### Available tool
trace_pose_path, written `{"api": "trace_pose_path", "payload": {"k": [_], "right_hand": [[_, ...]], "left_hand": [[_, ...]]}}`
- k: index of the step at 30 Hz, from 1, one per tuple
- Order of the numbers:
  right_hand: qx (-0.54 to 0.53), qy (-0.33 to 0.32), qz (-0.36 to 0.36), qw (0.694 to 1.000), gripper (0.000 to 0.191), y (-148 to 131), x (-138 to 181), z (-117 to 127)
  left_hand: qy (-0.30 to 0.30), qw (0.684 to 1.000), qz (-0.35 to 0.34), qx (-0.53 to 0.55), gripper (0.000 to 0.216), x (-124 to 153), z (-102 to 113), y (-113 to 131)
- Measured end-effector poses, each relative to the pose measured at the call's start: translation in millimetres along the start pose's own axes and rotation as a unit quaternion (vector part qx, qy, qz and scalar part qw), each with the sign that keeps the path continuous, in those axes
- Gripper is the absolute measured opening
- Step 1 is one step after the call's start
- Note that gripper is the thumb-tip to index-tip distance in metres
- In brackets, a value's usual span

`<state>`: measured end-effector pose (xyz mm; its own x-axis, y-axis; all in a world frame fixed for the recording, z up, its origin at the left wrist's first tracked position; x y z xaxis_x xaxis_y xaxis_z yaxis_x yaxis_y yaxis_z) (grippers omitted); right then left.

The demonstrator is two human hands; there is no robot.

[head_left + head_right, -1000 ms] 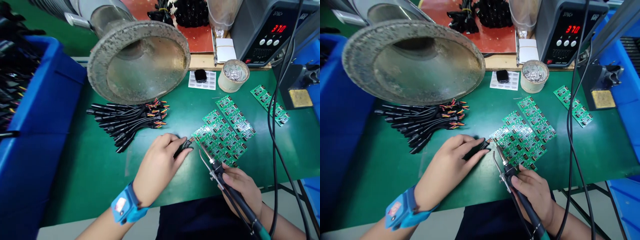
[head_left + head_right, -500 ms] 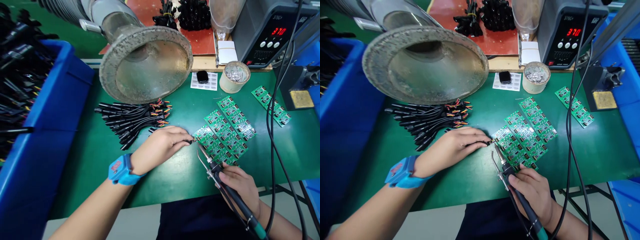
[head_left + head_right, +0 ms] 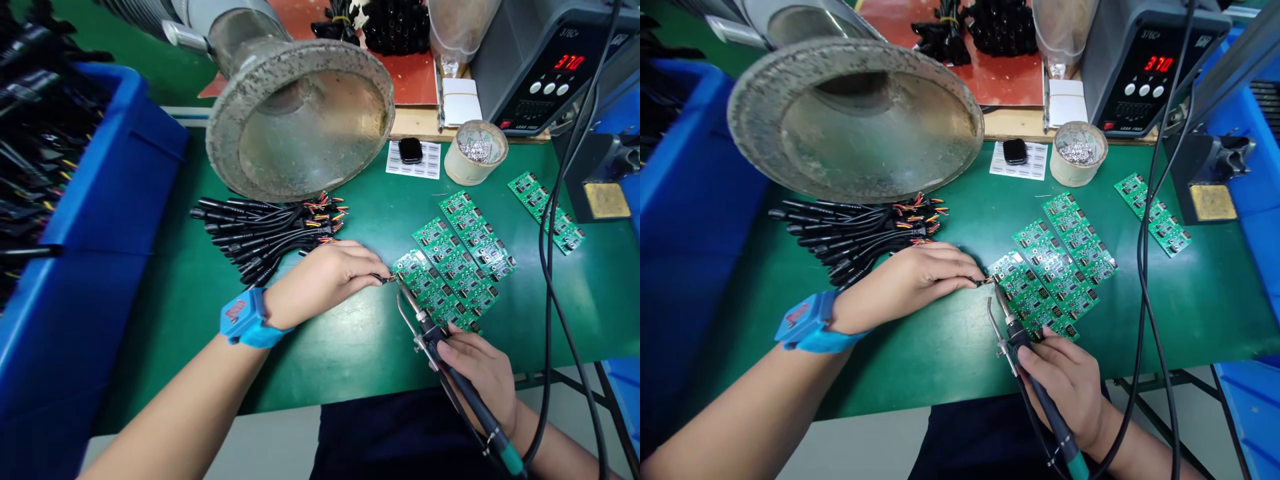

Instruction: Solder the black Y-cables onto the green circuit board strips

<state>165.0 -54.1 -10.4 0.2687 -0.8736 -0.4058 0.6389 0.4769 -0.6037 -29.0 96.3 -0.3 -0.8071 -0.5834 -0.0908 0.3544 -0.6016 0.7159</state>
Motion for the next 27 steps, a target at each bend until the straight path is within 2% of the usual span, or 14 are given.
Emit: {"api": "trace_pose_path", "payload": {"k": [7, 16, 22, 27], "right_hand": [[0.006, -0.009, 0.009, 1.0, 0.056, 0.2, -0.6, 0.4], [-0.002, 0.008, 0.011, 1.0, 0.049, -1.2, -4.1, 1.7], [0.001, -0.008, -0.006, 1.0, 0.045, 0.2, -1.7, 0.1], [-0.01, -0.003, -0.01, 1.0, 0.05, 0.1, -2.7, 1.3]], "left_hand": [[-0.032, 0.999, 0.013, 0.01, 0.02, -4.9, 2.7, 1.1], [-0.03, 0.999, 0.007, 0.009, 0.019, -4.1, 1.5, -1.1], [-0.035, 0.999, -0.006, 0.004, 0.02, -4.0, 2.6, -0.3], [-0.032, 0.999, -0.005, -0.003, 0.02, -3.3, 2.4, -0.7]]}}
Point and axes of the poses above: each hand's wrist, its own x-axis away from the middle knuckle, its own z-axis out of the back of the hand, y = z × x, the point moved 3 cm from there along -x, towards the middle knuckle, and after that the axes turned 4 degrees about x, right-handed, at the moved point
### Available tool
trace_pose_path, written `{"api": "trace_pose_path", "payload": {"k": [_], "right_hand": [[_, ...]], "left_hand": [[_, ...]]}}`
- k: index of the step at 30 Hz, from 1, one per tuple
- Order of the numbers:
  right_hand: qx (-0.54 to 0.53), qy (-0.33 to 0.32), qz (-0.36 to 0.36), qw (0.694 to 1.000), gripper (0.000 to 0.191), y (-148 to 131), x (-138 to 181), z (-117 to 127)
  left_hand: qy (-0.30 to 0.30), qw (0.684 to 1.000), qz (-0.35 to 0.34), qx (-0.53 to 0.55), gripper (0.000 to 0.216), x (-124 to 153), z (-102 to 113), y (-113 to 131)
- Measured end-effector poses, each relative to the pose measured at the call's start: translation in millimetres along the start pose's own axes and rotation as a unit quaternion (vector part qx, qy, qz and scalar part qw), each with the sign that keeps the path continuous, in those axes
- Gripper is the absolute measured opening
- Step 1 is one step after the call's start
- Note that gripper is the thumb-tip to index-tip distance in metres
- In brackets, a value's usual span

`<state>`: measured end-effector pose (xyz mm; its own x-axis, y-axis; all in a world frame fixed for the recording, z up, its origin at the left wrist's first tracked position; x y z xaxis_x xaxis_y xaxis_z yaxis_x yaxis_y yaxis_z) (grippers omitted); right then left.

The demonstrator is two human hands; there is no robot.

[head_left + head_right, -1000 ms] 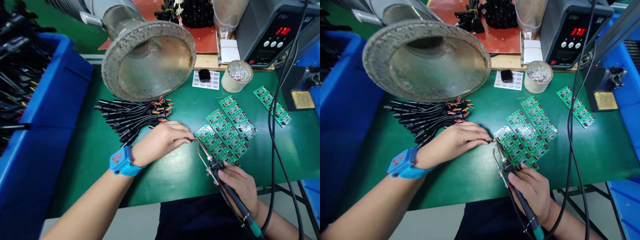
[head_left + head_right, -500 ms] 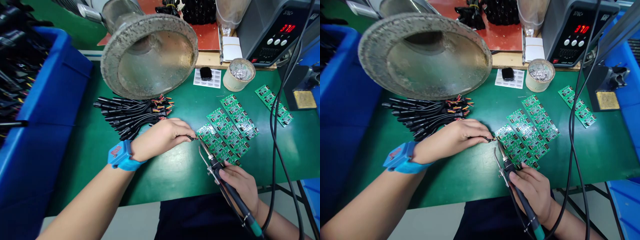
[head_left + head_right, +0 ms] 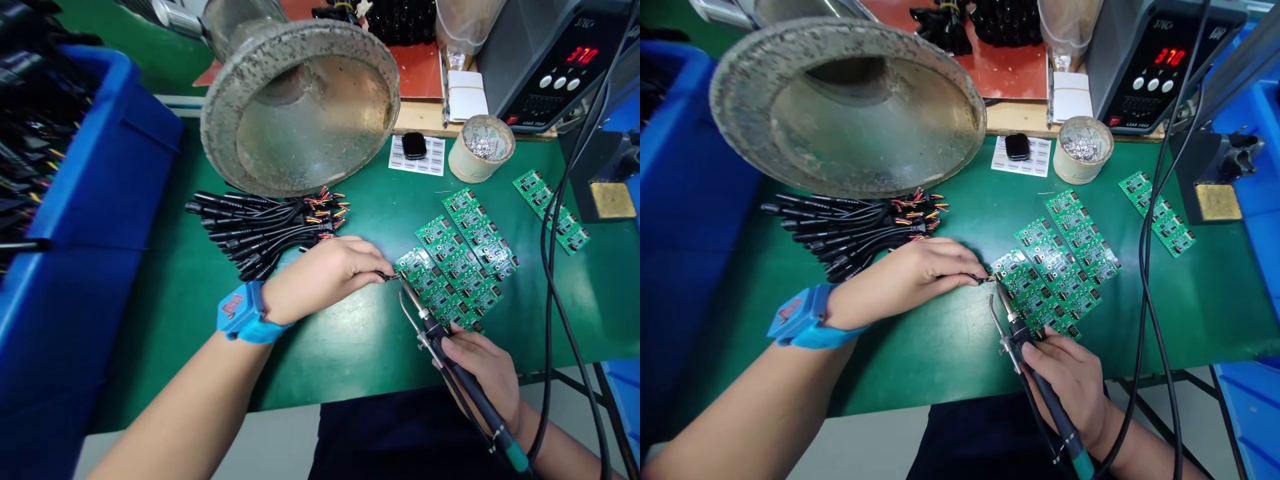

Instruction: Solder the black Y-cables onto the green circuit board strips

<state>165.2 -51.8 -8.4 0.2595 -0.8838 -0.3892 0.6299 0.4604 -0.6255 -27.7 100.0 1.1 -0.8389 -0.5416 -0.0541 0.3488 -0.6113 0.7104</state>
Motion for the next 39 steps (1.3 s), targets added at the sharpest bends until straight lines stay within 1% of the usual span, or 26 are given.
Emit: {"api": "trace_pose_path", "payload": {"k": [6, 11, 16, 23, 28, 32, 36, 39], "right_hand": [[0.006, 0.0, 0.01, 1.0, 0.054, 2, 0, -1], [-0.013, -0.002, -0.004, 1.0, 0.058, 2, 2, 0], [-0.012, -0.003, -0.004, 1.0, 0.056, 1, 0, 2], [-0.024, -0.021, -0.019, 0.999, 0.056, 3, 1, 2], [-0.039, -0.009, -0.027, 0.999, 0.058, 4, 2, 3], [-0.035, -0.007, -0.033, 0.999, 0.052, 3, 1, 3], [-0.043, -0.017, -0.06, 0.997, 0.049, 6, 8, 0], [-0.07, -0.004, -0.086, 0.994, 0.052, 10, 15, 0]], "left_hand": [[-0.008, 1.0, 0.002, 0.011, 0.022, 1, -1, 1], [-0.016, 0.999, 0.033, 0.008, 0.026, 5, -3, 3], [-0.015, 0.999, 0.037, 0.002, 0.026, 6, -4, 3], [0.0, 0.999, 0.034, -0.037, 0.027, 7, -5, 5], [0.005, 0.999, 0.033, -0.014, 0.028, 8, -8, 7], [0.005, 0.999, 0.036, 0.005, 0.027, 7, -8, 6], [-0.002, 0.999, 0.044, 0.021, 0.026, 7, -7, 7], [-0.001, 0.999, 0.048, 0.017, 0.027, 7, -6, 7]]}}
Point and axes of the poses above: each hand's wrist, its own x-axis away from the middle knuckle, its own z-axis out of the back of the hand, y = z × x, the point moved 3 cm from there along -x, towards the middle knuckle, and after that the axes turned 4 degrees about x, right-handed, at the moved point
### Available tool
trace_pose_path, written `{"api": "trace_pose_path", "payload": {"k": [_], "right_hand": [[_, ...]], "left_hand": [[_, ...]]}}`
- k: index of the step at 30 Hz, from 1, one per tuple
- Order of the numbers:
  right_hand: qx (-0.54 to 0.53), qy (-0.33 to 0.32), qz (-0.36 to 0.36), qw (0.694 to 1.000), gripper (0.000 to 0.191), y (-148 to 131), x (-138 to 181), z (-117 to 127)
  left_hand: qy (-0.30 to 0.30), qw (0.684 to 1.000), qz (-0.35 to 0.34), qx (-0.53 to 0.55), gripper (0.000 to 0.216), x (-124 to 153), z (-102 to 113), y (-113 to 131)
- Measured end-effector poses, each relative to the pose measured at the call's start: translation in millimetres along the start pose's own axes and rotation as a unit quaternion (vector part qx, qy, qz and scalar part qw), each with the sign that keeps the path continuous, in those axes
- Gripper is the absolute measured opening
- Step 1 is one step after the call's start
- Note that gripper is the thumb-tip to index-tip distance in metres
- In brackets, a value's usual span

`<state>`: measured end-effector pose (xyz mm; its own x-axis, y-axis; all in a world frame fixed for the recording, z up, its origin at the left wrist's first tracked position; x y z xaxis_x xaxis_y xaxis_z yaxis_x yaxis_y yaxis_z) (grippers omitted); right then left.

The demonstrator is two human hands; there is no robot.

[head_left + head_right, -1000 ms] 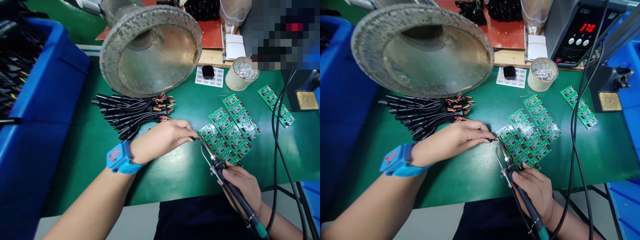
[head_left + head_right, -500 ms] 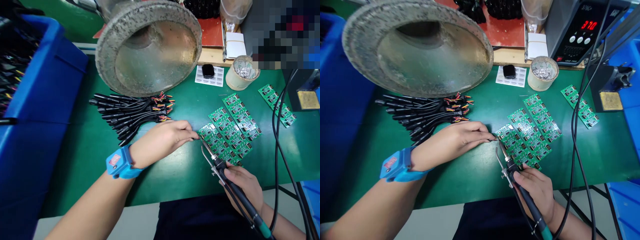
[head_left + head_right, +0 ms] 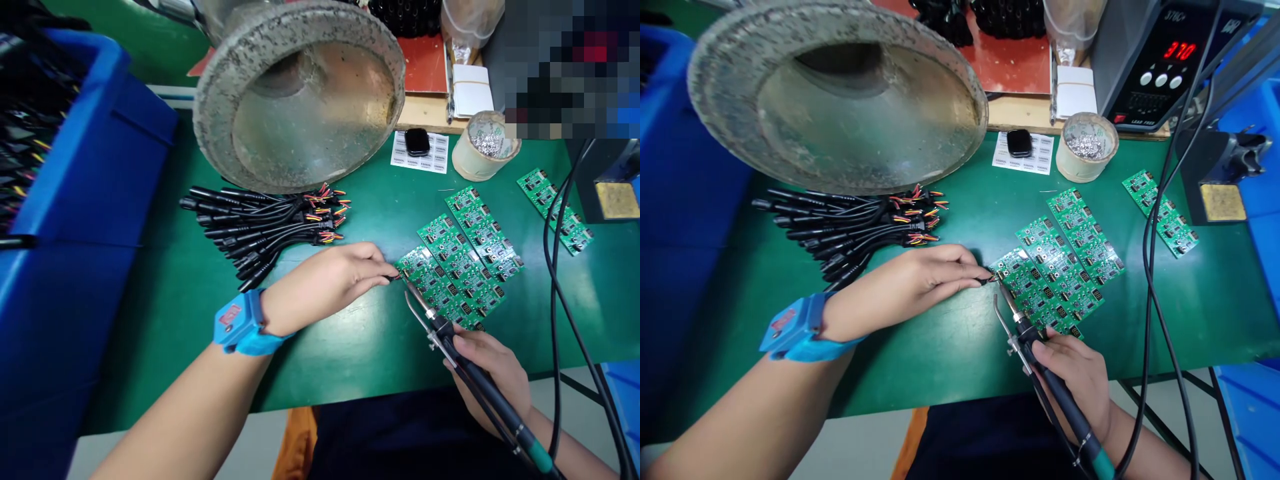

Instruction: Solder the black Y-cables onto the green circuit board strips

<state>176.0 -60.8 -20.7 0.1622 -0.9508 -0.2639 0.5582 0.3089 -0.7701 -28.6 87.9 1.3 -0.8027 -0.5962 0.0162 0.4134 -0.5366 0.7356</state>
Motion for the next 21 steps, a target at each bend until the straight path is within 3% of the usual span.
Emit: {"api": "trace_pose_path", "payload": {"k": [15, 18, 21], "right_hand": [[0.004, 0.05, 0.026, 0.998, 0.055, -5, -5, 6], [0.012, 0.072, 0.025, 0.997, 0.046, -7, -7, 7], [0.004, 0.114, 0.021, 0.993, 0.041, -5, -5, 7]], "left_hand": [[0.041, 0.995, 0.037, -0.08, 0.032, 16, -8, 20], [0.165, 0.979, 0.053, -0.11, 0.023, 30, 5, 16], [0.318, 0.923, 0.113, -0.186, 0.015, 49, 27, 4]]}}
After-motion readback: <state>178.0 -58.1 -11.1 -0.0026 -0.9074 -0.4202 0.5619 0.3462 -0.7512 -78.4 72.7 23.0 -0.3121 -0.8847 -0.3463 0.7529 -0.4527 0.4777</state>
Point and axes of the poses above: each hand's wrist, its own x-axis away from the middle knuckle, its own z-axis out of the back of the hand, y = z × x, the point moved 3 cm from there along -x, towards the middle knuckle, and after that the axes turned 4 degrees about x, right-handed, at the moved point
